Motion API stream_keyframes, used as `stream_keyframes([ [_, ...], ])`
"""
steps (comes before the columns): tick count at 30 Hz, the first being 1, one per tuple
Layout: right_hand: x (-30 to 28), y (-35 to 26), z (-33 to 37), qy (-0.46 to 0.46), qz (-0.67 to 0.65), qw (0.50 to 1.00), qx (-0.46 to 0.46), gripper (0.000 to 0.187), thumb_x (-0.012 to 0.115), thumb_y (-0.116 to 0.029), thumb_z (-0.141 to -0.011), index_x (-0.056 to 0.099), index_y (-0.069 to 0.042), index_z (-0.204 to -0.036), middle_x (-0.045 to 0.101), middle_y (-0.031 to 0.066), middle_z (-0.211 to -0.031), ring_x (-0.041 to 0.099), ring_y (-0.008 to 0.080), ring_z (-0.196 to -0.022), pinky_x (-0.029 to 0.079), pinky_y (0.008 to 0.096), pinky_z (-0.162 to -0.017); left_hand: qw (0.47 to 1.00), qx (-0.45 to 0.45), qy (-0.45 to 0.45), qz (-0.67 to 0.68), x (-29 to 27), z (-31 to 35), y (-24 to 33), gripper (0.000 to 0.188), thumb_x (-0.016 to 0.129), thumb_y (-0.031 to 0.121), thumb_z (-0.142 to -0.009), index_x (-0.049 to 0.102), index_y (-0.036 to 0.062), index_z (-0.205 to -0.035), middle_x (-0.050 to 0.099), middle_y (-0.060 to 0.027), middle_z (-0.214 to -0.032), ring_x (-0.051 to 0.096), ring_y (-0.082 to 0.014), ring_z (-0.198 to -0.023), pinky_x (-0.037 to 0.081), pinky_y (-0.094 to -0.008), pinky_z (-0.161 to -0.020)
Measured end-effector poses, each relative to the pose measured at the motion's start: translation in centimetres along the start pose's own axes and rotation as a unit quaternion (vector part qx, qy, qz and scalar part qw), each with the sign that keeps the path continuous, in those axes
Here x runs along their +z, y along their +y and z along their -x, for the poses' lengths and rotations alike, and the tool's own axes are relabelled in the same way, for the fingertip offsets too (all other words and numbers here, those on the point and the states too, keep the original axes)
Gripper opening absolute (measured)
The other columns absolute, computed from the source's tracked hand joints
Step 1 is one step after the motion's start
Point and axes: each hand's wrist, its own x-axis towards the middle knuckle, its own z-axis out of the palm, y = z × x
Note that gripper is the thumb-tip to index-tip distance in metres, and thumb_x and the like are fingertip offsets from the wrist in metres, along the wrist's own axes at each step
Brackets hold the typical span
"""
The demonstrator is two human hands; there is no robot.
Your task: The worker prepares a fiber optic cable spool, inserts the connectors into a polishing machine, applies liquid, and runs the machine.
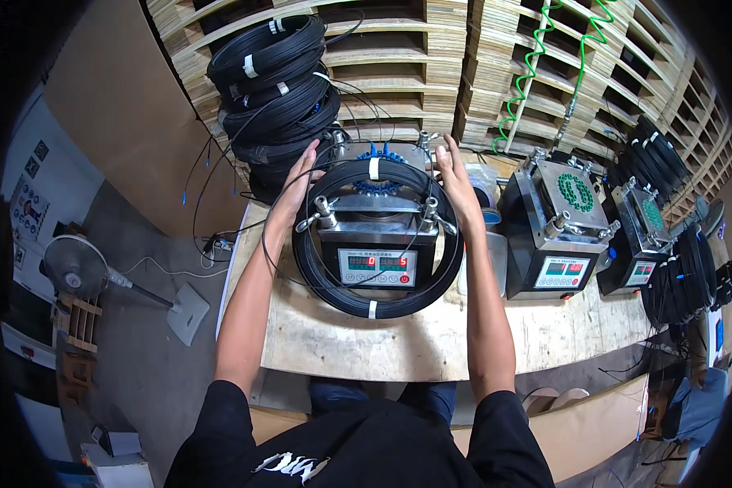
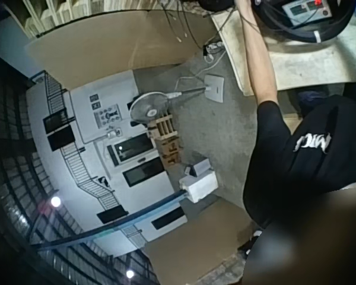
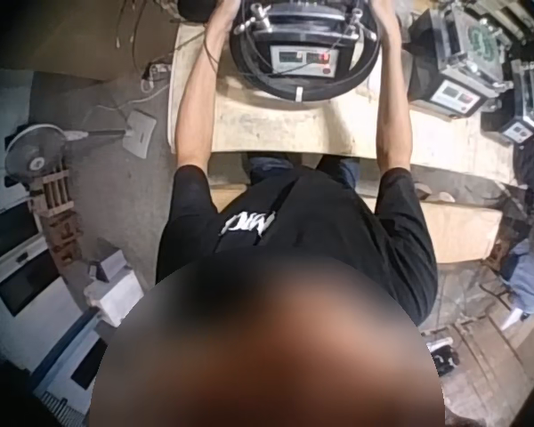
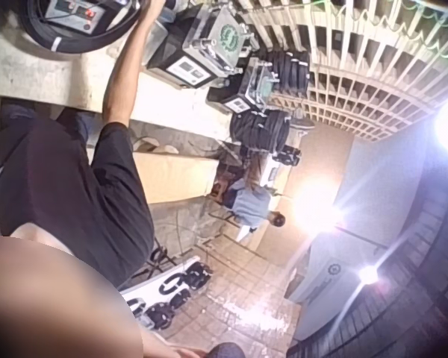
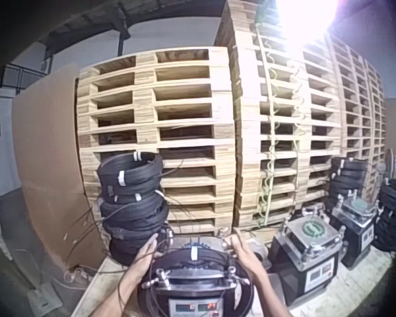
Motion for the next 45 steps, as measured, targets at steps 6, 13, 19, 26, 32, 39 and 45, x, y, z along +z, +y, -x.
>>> stream_keyframes([
  [6,-0.8,0.9,-0.4,-0.007,0.032,0.999,-0.008,0.069,0.042,-0.055,-0.105,0.038,-0.006,-0.153,0.055,0.015,-0.139,0.055,0.0206,-0.117,0.038,0.0329,-0.105,0.997,-0.021,-0.069,0.041,0.2,-0.3,0.0,0.068,0.042,0.059,-0.103,0.045,0.0102,-0.15,0.061,-0.0083,-0.129,0.058,-0.0117,-0.089,0.045,-0.0249,-0.09],
  [13,-0.5,-0.6,0.2,-0.059,0.002,0.998,0.015,0.069,0.041,-0.055,-0.105,0.038,-0.006,-0.153,0.041,0.0161,-0.156,0.035,0.0244,-0.145,0.03,0.0343,-0.115,0.998,0.009,-0.006,-0.063,-0.2,-0.5,-0.4,0.063,0.045,0.055,-0.104,0.052,0.0081,-0.145,0.059,-0.0061,-0.131,0.054,-0.0107,-0.095,0.043,-0.0257,-0.091],
  [19,0.0,0.0,0.0,-0.027,-0.024,0.999,0.009,0.068,0.042,-0.053,-0.105,0.037,-0.005,-0.153,0.043,0.0151,-0.153,0.045,0.0239,-0.136,0.033,0.0338,-0.112,0.999,0.047,0.019,-0.02,-0.3,-0.5,-0.9,0.063,0.047,0.053,-0.104,0.047,0.0092,-0.149,0.061,-0.0056,-0.123,0.056,-0.0105,-0.09,0.044,-0.0254,-0.089],
  [26,-0.7,0.7,-0.3,0.019,0.009,1.0,-0.002,0.067,0.047,-0.052,-0.104,0.045,-0.001,-0.148,0.059,0.0069,-0.124,0.06,0.0122,-0.093,0.042,0.0302,-0.098,0.999,-0.004,-0.051,0.008,0.2,0.2,0.6,0.063,0.044,0.056,-0.104,0.048,0.0134,-0.15,0.061,-0.0067,-0.128,0.059,-0.0118,-0.09,0.044,-0.0255,-0.092],
  [32,0.2,-1.2,0.5,-0.023,0.007,0.999,0.023,0.071,0.041,-0.058,-0.104,0.042,-0.004,-0.151,0.049,0.0135,-0.149,0.058,0.021,-0.112,0.041,0.0331,-0.104,0.999,0.001,-0.036,-0.005,-1.1,-1.2,-1.5,0.064,0.04,0.059,-0.104,0.052,0.0122,-0.146,0.064,-0.0071,-0.119,0.055,-0.0108,-0.085,0.045,-0.0235,-0.087],
  [39,-0.4,0.3,-0.1,-0.018,0.008,1.0,0.005,0.073,0.038,-0.058,-0.104,0.033,-0.008,-0.156,0.04,0.0154,-0.157,0.056,0.0242,-0.125,0.033,0.0396,-0.114,0.999,0.0,-0.003,-0.05,-0.3,-0.6,-0.5,0.056,0.046,0.051,-0.105,0.05,0.0147,-0.148,0.06,-0.0059,-0.126,0.054,-0.0126,-0.084,0.043,-0.0237,-0.088],
  [45,-0.3,0.3,0.1,0.013,-0.023,0.999,0.031,0.069,0.04,-0.058,-0.104,0.039,-0.01,-0.154,0.053,0.0146,-0.142,0.061,0.018,-0.108,0.039,0.036,-0.107,1.0,0.02,-0.01,-0.009,-0.1,-0.6,-0.8,0.056,0.043,0.05,-0.106,0.048,0.0142,-0.149,0.058,-0.0071,-0.137,0.061,-0.0136,-0.1,0.043,-0.028,-0.098],
])
